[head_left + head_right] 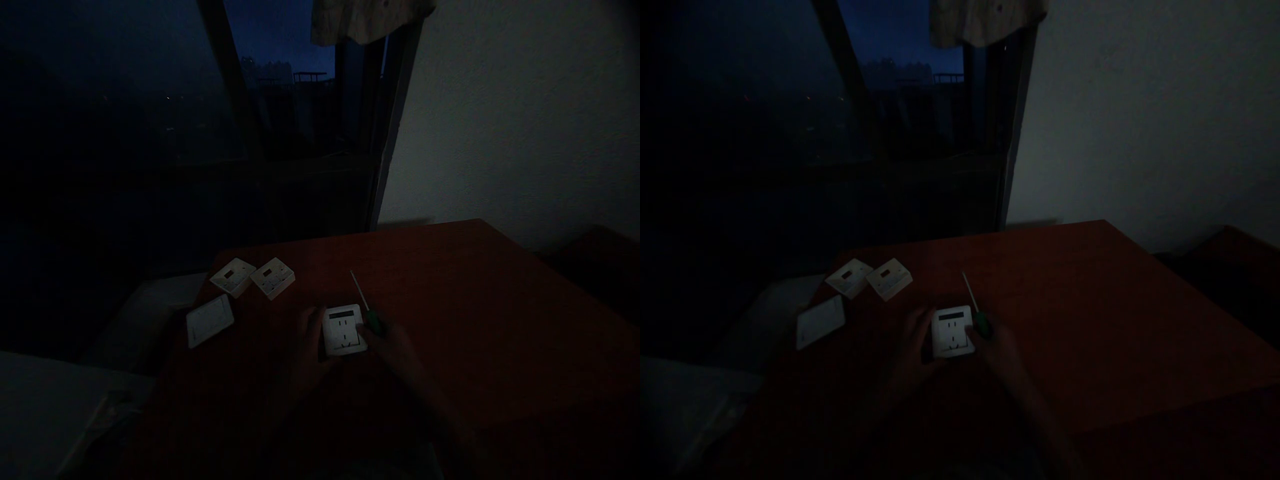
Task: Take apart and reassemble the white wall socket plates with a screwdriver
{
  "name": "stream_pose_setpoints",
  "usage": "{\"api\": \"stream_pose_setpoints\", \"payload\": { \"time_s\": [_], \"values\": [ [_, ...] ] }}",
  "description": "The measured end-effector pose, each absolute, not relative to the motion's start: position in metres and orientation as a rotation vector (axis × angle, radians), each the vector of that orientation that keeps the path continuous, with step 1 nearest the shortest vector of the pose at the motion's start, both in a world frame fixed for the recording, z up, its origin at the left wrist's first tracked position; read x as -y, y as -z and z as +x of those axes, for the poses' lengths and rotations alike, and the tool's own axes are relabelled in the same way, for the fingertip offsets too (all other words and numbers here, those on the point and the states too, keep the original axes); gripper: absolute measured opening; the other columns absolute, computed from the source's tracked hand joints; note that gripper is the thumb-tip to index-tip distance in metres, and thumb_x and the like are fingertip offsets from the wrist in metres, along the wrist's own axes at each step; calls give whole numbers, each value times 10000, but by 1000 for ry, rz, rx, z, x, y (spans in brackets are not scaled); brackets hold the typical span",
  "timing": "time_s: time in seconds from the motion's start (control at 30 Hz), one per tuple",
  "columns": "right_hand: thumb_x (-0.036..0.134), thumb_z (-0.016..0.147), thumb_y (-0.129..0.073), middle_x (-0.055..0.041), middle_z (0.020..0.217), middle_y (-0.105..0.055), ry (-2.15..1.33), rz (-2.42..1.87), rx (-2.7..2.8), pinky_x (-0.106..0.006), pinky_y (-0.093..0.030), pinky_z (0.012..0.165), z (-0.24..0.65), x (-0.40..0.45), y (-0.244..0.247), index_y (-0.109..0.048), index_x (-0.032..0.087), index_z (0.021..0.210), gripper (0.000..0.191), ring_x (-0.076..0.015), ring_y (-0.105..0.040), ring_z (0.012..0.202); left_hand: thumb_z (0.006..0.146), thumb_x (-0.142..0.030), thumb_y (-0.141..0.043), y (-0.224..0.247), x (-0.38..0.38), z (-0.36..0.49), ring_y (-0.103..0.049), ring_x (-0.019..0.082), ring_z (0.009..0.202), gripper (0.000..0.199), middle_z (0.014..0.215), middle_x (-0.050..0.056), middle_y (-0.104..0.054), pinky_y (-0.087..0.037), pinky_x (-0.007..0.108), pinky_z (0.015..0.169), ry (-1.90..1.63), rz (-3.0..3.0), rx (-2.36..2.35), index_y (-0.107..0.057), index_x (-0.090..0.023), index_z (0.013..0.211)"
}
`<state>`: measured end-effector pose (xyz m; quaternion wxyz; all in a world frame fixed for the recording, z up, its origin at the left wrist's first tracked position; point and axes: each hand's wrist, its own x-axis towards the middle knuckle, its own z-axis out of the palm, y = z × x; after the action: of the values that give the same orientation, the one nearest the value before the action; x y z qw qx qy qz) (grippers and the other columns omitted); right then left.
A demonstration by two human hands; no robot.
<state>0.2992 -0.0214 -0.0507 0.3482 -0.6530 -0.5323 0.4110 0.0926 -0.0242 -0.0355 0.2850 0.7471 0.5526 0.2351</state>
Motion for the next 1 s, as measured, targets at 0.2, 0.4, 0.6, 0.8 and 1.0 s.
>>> {"api": "stream_pose_setpoints", "payload": {
  "time_s": [0.2, 0.4, 0.6, 0.8, 1.0],
  "values": [
    [437, 766, -571, -53, 870, -700, -1097, -1688, 1383, -294, -501, 634, 301, 22, 50, -618, 181, 957, 323, -218, -652, 764, 617, -152, -761, 36, 24, 92, -351, 323, 1333, 925, 1443, 96, -286, -356, 478, 1082, -641, 2026, -1470, -307, -276, 1414],
    [428, 754, -576, -40, 821, -694, -1088, -1698, 1394, -278, -487, 586, 300, 23, 47, -623, 178, 953, 323, -203, -640, 707, 602, -149, -761, 34, 23, 91, -351, 318, 1340, 900, 1448, 94, -317, -355, 473, 1080, -635, 2012, -1478, -346, -265, 1392],
    [416, 753, -576, -44, 860, -696, -1064, -1694, 1410, -285, -499, 616, 300, 23, 50, -614, 180, 991, 337, -209, -647, 745, 648, -191, -747, 43, 22, 87, -345, 317, 1354, 920, 1468, 122, -357, -317, 500, 1092, -595, 1951, -1418, -283, -255, 1439],
    [423, 758, -567, -60, 897, -700, -1020, -1698, 1428, -309, -502, 662, 297, 22, 49, -627, 178, 1006, 354, -222, -645, 777, 773, -278, -669, 39, 23, 89, -378, 289, 1347, 808, 1474, 106, -396, -316, 493, 1092, -593, 1778, -1383, -248, -257, 1463],
    [465, 777, -545, -60, 891, -704, -996, -1679, 1453, -306, -502, 666, 296, 22, 50, -646, 181, 1003, 377, -224, -650, 773, 758, -283, -683, 37, 22, 92, -400, 301, 1328, 835, 1445, 124, -430, -335, 491, 1074, -600, 1729, -1393, -246, -237, 1469]
  ]
}}
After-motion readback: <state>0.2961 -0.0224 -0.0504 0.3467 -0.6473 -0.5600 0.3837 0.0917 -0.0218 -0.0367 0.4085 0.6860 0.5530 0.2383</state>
